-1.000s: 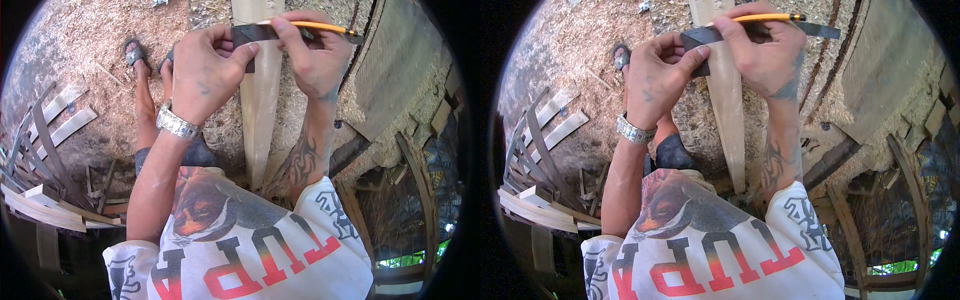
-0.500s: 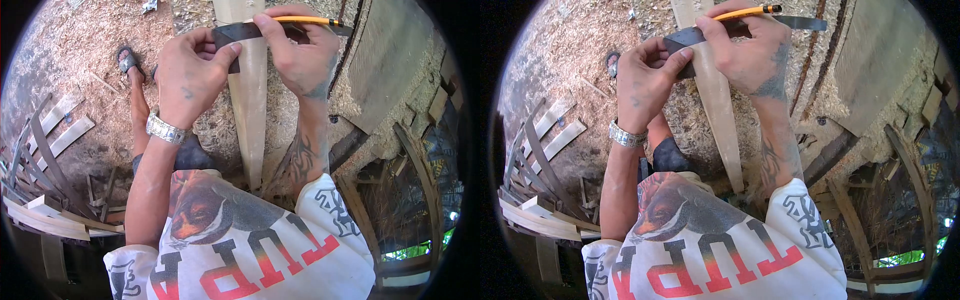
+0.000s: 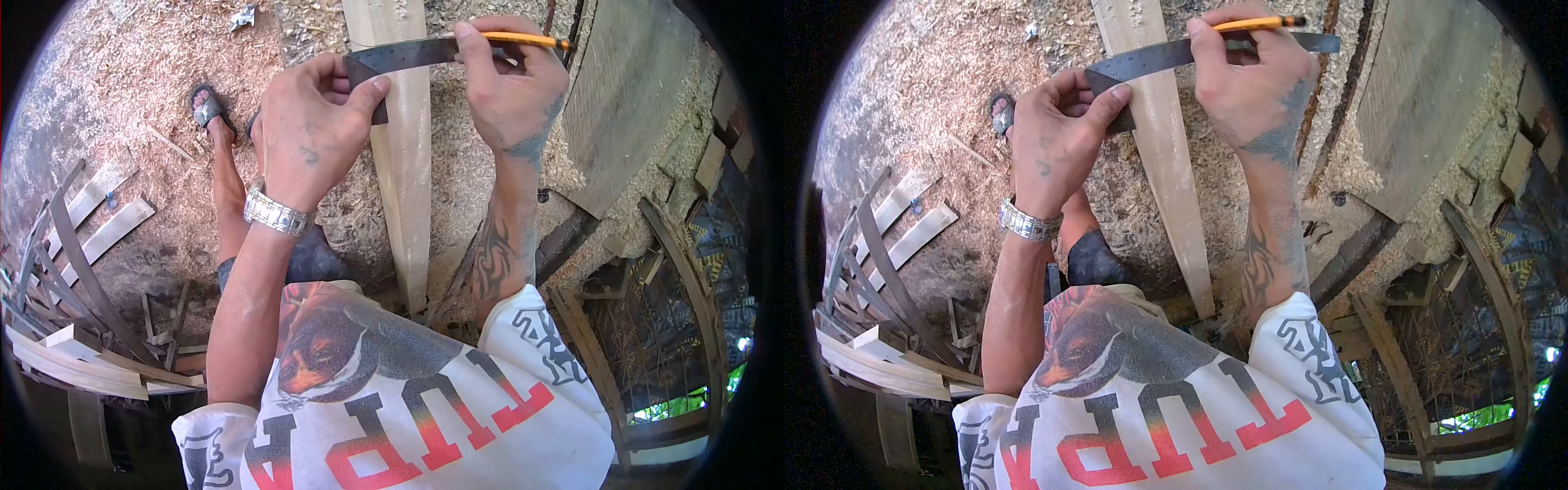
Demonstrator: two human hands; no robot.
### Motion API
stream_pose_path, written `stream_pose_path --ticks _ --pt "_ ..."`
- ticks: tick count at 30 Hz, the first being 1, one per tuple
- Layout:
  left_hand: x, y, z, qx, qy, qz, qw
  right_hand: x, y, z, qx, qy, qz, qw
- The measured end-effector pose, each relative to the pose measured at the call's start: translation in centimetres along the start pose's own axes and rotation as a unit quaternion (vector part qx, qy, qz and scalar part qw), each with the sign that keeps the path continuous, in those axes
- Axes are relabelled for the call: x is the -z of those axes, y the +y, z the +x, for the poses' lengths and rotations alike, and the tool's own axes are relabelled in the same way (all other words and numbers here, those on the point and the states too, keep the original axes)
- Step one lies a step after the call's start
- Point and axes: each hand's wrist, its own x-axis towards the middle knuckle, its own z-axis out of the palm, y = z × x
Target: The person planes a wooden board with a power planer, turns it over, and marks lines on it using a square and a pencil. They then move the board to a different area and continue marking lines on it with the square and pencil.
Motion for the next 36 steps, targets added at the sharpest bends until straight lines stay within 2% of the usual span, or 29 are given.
stream_pose_path --ticks 2,6,9,12,16,20,24,27,28,31,32,35,36 --pt "0.0 0.0 0.2 -0.006 0.001 -0.006 1.0 0.0 0.6 -0.2 -0.007 0.009 0.072 0.997" --pt "-0.4 -0.7 0.3 -0.01 -0.004 -0.04 0.999 -1.2 0.2 -0.6 -0.055 0.016 0.041 0.998" --pt "-0.2 -0.7 0.3 -0.005 -0.003 -0.039 0.999 -1.6 0.6 -0.8 -0.041 0.025 0.023 0.999" --pt "-0.5 -0.8 0.3 0.016 -0.008 -0.033 0.999 -2.5 -1.5 -1.1 -0.051 -0.033 -0.01 0.998" --pt "-0.3 -1.0 0.3 0.022 -0.016 -0.064 0.998 -1.5 -0.3 -0.8 -0.086 0.028 0.034 0.995" --pt "-0.5 -1.0 0.3 0.024 -0.012 -0.02 0.999 -2.3 -1.8 -1.1 -0.029 -0.048 -0.031 0.998" --pt "-0.2 -0.7 0.3 0.017 -0.013 -0.048 0.999 -1.0 -0.3 -0.6 -0.065 0.017 0.011 0.998" --pt "-0.6 -1.2 0.3 0.019 -0.009 -0.059 0.998 -1.4 -1.1 -0.8 -0.026 -0.032 -0.046 0.998" --pt "-0.6 -1.2 0.3 0.018 -0.006 -0.053 0.998 -2.0 -1.6 -0.8 -0.029 -0.036 -0.017 0.999" --pt "-0.4 -0.7 0.2 0.003 -0.006 -0.038 0.999 -0.4 -1.3 0.1 -0.032 -0.015 -0.073 0.997" --pt "-0.4 -0.9 0.3 0.003 -0.007 -0.053 0.999 0.1 -1.5 0.3 -0.003 -0.013 -0.177 0.984" --pt "-0.6 -1.3 0.7 0.002 -0.018 -0.078 0.997 0.8 0.2 -0.5 -0.018 0.061 0.068 0.996" --pt "-0.5 -1.0 0.6 0.003 -0.021 -0.07 0.997 1.2 0.2 -1.0 0.016 0.06 0.077 0.995"
